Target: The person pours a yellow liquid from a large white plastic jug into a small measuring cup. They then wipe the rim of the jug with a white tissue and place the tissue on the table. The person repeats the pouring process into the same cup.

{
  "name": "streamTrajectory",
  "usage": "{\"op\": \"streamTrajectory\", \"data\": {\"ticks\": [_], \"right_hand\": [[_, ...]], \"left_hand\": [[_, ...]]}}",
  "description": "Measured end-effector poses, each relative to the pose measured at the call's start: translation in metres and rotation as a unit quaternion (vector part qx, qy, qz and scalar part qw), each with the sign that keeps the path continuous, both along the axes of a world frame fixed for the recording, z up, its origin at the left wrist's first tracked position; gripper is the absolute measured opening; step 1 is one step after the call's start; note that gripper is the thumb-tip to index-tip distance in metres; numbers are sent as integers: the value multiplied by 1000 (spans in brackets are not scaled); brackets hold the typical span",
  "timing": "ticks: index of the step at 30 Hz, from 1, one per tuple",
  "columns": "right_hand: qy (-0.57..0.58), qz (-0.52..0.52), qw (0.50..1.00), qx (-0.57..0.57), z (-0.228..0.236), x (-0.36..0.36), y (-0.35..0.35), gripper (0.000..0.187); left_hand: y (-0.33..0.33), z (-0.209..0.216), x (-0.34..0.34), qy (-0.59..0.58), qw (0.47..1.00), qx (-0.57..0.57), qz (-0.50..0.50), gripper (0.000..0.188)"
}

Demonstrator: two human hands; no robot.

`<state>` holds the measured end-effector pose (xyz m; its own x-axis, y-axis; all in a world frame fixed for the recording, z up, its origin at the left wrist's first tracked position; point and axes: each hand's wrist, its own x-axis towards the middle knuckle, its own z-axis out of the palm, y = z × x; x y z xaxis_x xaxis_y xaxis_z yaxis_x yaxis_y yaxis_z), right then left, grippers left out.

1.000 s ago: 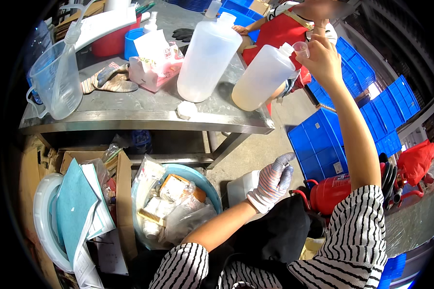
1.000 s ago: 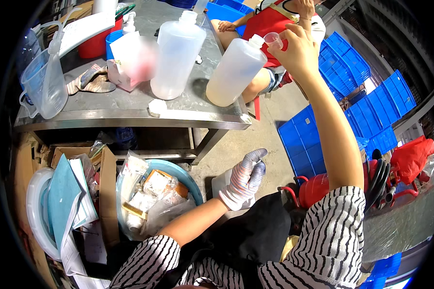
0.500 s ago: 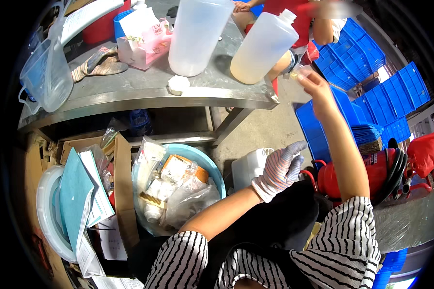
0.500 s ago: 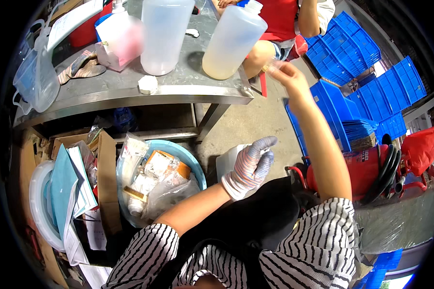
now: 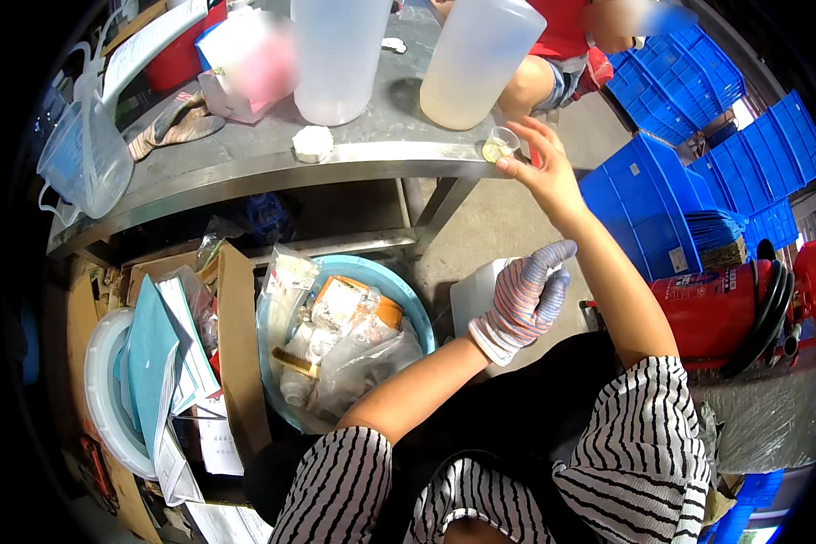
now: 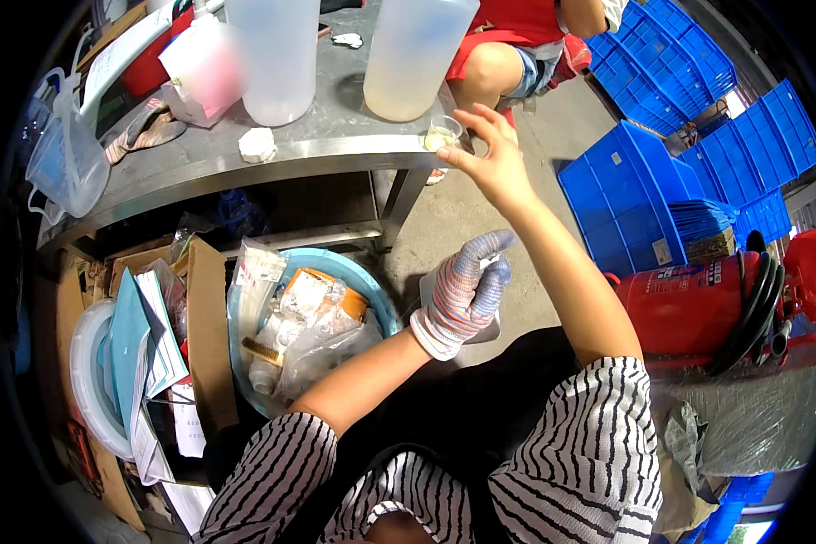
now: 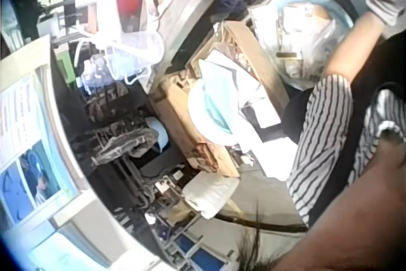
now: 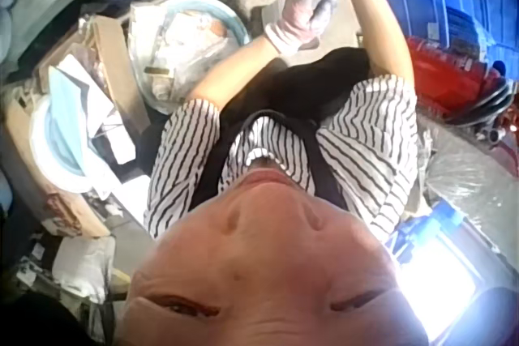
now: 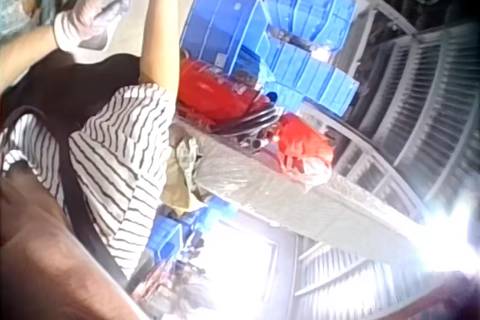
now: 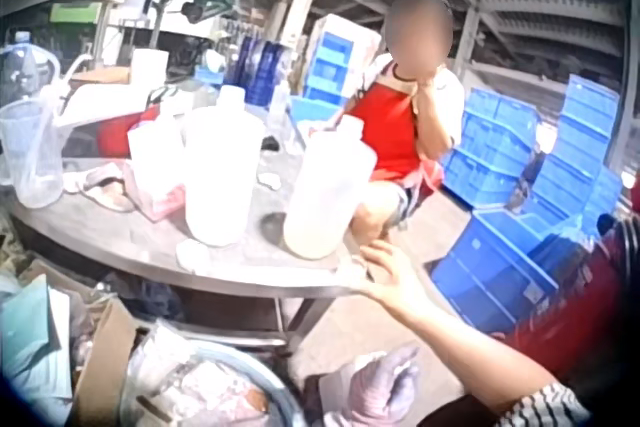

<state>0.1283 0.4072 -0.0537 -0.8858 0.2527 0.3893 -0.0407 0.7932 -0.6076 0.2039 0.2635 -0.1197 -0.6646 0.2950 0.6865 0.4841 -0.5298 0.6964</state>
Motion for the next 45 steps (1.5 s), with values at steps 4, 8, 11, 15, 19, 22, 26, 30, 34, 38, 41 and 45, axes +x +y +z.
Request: {"op": "streamTrajectory", "data": {"ticks": [4,8,11,15,19,22,26,30,34,38,41,45], "right_hand": [[-7,-3,999,-35,1,15,4,65],[16,15,999,-28,-4,6,10,62],[26,12,999,-31,-4,-2,2,60],[28,22,999,-33,-4,-1,-2,63],[-1,-20,1000,-12,-1,33,4,67],[-50,-78,989,-116,-39,82,23,66],[-126,-164,947,-245,-84,134,16,63],[-141,10,973,-180,-62,136,-23,38],[-161,36,928,-335,-79,128,-47,17],[-213,88,946,-226,-79,115,-47,18],[-243,89,965,-42,-81,114,-50,21],[-216,101,971,-18,-78,119,-53,20]], "left_hand": [[0,-9,0,6,999,-32,16,34],[5,-11,3,-15,999,-39,4,32],[6,-11,2,-21,999,-33,1,32],[6,-13,1,-17,999,-35,11,34],[4,-19,-1,-18,999,-47,7,37],[7,-23,-6,-32,999,-35,26,39],[16,-35,-12,-180,981,7,70,46],[12,-57,-19,-216,976,7,1,40],[4,-56,-3,-431,866,143,-210,48],[-16,-53,-4,-460,848,152,-214,55],[-18,-45,-5,-453,863,131,-180,54],[-15,-51,-3,-440,876,108,-163,48]]}}
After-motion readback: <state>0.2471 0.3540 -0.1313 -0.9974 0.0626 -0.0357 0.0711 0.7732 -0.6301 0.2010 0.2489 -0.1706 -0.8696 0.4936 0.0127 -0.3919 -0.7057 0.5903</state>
